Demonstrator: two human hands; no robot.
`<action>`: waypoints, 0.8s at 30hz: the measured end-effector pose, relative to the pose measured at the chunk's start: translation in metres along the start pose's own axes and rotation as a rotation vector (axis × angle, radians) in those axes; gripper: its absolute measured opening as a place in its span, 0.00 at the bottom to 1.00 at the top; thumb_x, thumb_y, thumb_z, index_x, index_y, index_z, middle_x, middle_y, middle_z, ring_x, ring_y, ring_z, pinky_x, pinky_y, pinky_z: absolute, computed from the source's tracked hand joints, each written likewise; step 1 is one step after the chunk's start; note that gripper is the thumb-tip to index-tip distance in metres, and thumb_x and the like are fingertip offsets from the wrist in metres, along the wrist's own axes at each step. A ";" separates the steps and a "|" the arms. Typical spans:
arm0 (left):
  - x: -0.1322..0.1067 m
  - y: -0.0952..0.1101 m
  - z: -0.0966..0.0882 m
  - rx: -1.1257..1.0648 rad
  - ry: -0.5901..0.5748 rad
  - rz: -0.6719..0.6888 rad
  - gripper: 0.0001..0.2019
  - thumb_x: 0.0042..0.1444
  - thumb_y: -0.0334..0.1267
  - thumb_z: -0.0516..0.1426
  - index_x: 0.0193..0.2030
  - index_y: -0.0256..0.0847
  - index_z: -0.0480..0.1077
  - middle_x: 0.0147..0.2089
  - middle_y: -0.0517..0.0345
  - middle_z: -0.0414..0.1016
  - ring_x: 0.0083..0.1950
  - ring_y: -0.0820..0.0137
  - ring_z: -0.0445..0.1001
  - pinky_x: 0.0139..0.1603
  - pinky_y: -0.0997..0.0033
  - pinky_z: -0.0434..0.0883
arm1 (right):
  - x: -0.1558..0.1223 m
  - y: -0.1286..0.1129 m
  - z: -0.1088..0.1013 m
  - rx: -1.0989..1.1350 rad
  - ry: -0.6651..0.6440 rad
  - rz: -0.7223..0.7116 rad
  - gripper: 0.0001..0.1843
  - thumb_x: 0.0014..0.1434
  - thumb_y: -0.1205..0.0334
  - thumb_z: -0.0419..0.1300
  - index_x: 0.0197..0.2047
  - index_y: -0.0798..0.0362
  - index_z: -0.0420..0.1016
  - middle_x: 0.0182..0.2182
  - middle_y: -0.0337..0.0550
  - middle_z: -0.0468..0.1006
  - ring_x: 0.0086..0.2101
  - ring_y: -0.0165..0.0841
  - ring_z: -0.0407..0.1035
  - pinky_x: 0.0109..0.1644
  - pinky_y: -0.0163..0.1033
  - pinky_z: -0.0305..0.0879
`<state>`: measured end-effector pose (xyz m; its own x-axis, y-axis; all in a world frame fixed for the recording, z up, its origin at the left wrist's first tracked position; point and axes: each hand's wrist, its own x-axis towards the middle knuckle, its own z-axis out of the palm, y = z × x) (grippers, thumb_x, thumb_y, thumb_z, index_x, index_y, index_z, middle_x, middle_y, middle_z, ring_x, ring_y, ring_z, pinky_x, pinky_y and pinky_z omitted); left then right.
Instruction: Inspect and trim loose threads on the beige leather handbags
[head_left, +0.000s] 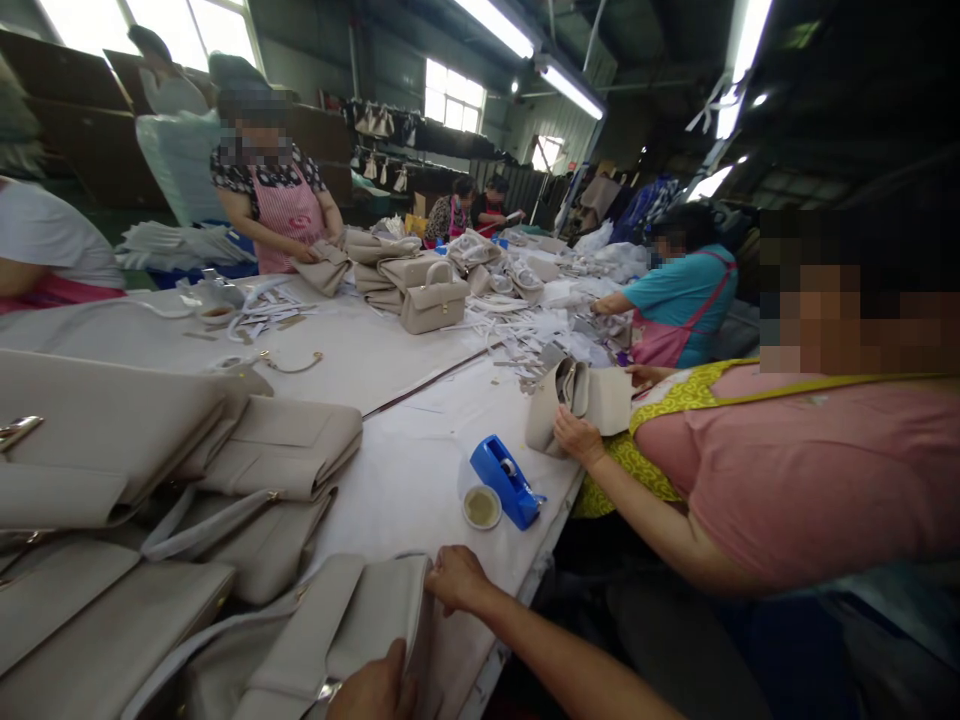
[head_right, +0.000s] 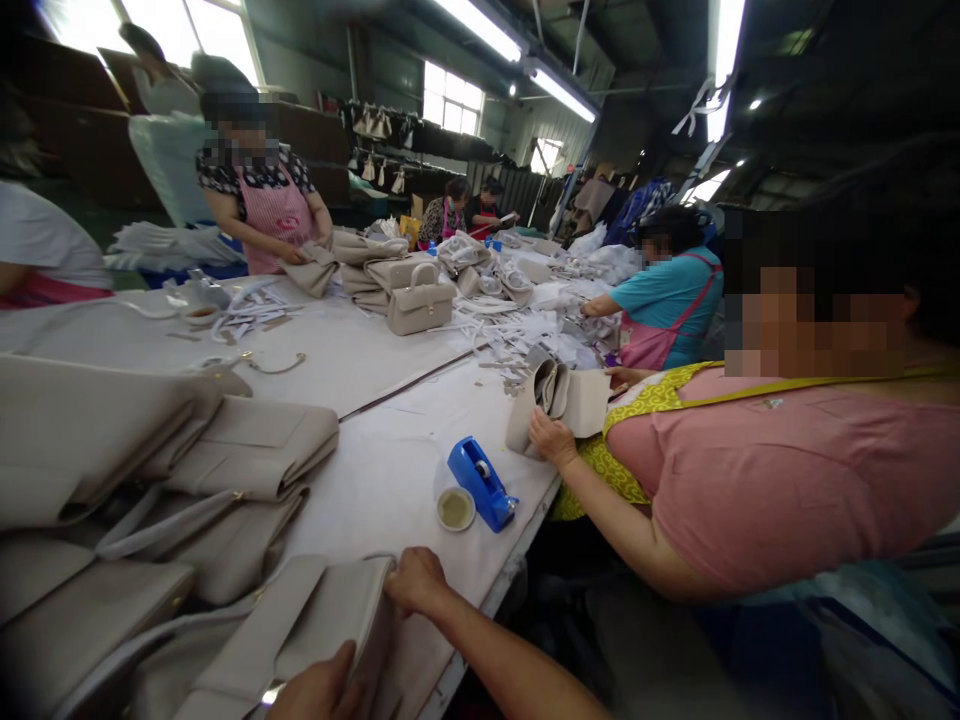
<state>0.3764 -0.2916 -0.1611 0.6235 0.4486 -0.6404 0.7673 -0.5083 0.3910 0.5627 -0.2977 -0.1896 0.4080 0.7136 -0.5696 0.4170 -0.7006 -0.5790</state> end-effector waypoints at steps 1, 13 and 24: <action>-0.003 0.000 -0.001 -0.009 -0.001 -0.014 0.20 0.65 0.34 0.45 0.61 0.34 0.65 0.52 0.40 0.78 0.56 0.57 0.76 0.53 0.63 0.70 | -0.001 0.004 0.003 0.017 0.012 -0.006 0.04 0.44 0.69 0.57 0.21 0.52 0.67 0.11 0.37 0.67 0.17 0.38 0.71 0.25 0.37 0.66; -0.022 -0.017 -0.006 -0.402 0.141 0.042 0.10 0.62 0.43 0.48 0.36 0.41 0.66 0.39 0.53 0.76 0.41 0.63 0.74 0.41 0.69 0.64 | -0.016 0.056 0.034 0.346 0.055 -0.181 0.10 0.57 0.63 0.49 0.40 0.53 0.68 0.30 0.40 0.77 0.26 0.30 0.73 0.34 0.36 0.72; -0.024 -0.014 -0.013 -0.413 0.115 0.039 0.11 0.62 0.44 0.48 0.38 0.41 0.66 0.40 0.55 0.76 0.41 0.63 0.72 0.44 0.70 0.65 | -0.018 0.049 0.025 -0.183 0.165 -0.596 0.12 0.68 0.65 0.47 0.41 0.55 0.71 0.40 0.50 0.76 0.40 0.39 0.72 0.46 0.43 0.68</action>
<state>0.3527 -0.2861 -0.1424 0.6478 0.5260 -0.5510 0.7239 -0.2000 0.6603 0.5555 -0.3451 -0.2224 0.1770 0.9813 -0.0750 0.7369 -0.1827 -0.6509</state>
